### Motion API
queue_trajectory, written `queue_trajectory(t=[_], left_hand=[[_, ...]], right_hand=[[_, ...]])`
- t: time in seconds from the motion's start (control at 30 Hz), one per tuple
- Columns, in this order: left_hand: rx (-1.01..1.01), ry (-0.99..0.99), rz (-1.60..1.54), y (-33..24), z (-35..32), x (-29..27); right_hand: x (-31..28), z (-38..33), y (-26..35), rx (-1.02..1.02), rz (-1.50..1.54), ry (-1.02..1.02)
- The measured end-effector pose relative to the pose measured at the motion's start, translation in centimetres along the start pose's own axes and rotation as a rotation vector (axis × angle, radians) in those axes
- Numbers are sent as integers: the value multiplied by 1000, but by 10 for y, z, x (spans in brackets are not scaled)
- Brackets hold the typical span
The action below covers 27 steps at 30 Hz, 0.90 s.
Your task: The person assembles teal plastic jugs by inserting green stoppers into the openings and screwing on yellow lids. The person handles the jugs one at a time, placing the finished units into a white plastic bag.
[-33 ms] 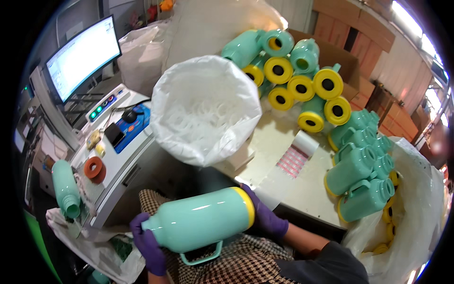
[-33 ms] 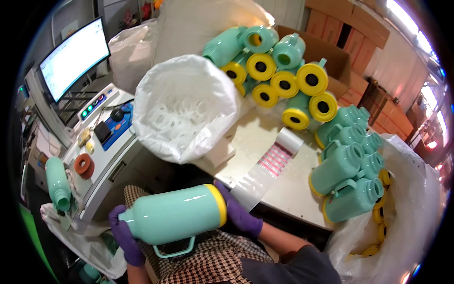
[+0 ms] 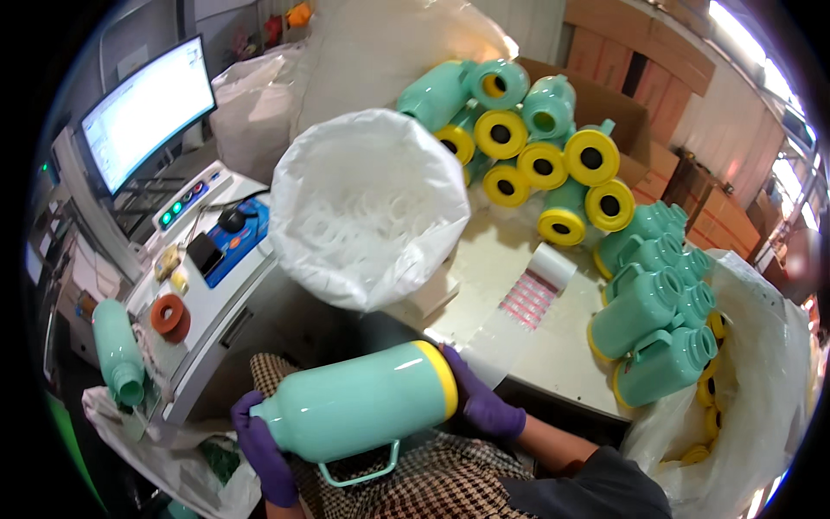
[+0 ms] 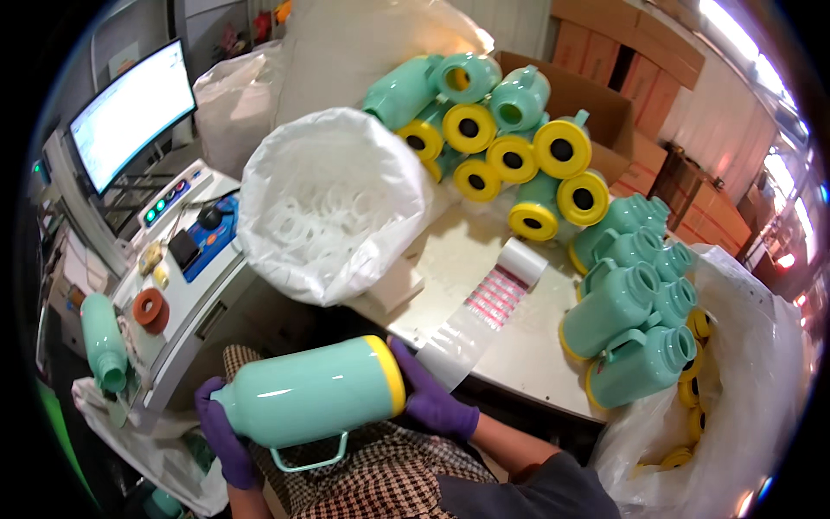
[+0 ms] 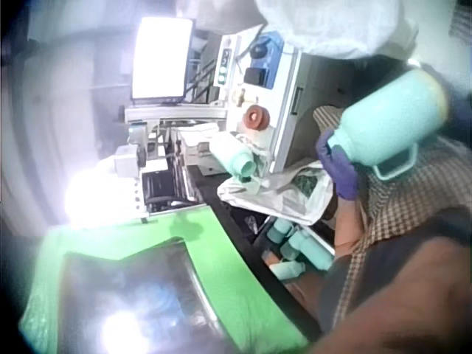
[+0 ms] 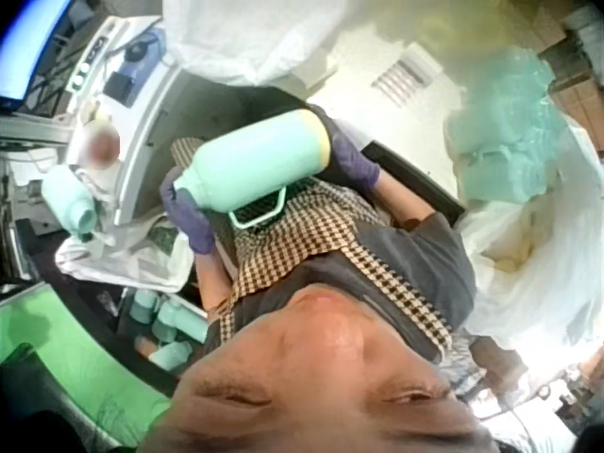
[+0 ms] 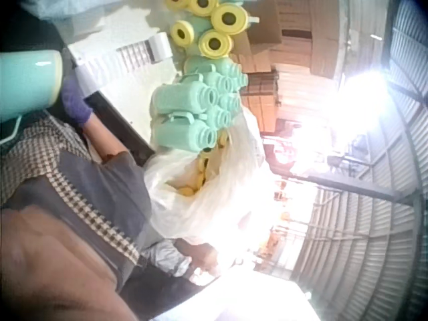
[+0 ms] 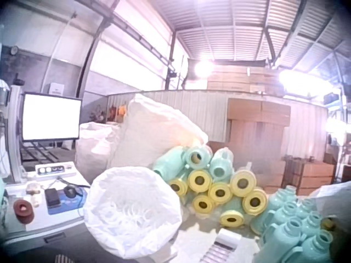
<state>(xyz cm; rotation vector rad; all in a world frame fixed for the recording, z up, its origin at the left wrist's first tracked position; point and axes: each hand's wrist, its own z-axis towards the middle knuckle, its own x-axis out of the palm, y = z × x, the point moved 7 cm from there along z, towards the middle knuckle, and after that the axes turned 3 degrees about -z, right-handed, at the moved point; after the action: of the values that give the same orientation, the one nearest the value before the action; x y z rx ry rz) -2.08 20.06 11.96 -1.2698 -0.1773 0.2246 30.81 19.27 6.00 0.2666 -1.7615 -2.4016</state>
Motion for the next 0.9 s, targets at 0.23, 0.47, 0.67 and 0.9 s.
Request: queue_trajectory(t=[0.23,0.47,0.67,0.9], left_hand=[[-150,277,-65,46,-22,48],[-448,457,-419,3,-30,87],[-211,390,-156,58,-27,82],[-356,352,-206,94,-46,61]], right_hand=[[-56,-32,18,-15,44,-402],[-194,-16,73,-297,811,-805],[-409,-31,229,-702,-706,-907],[-541,-121,256,-146,-918,-1082]])
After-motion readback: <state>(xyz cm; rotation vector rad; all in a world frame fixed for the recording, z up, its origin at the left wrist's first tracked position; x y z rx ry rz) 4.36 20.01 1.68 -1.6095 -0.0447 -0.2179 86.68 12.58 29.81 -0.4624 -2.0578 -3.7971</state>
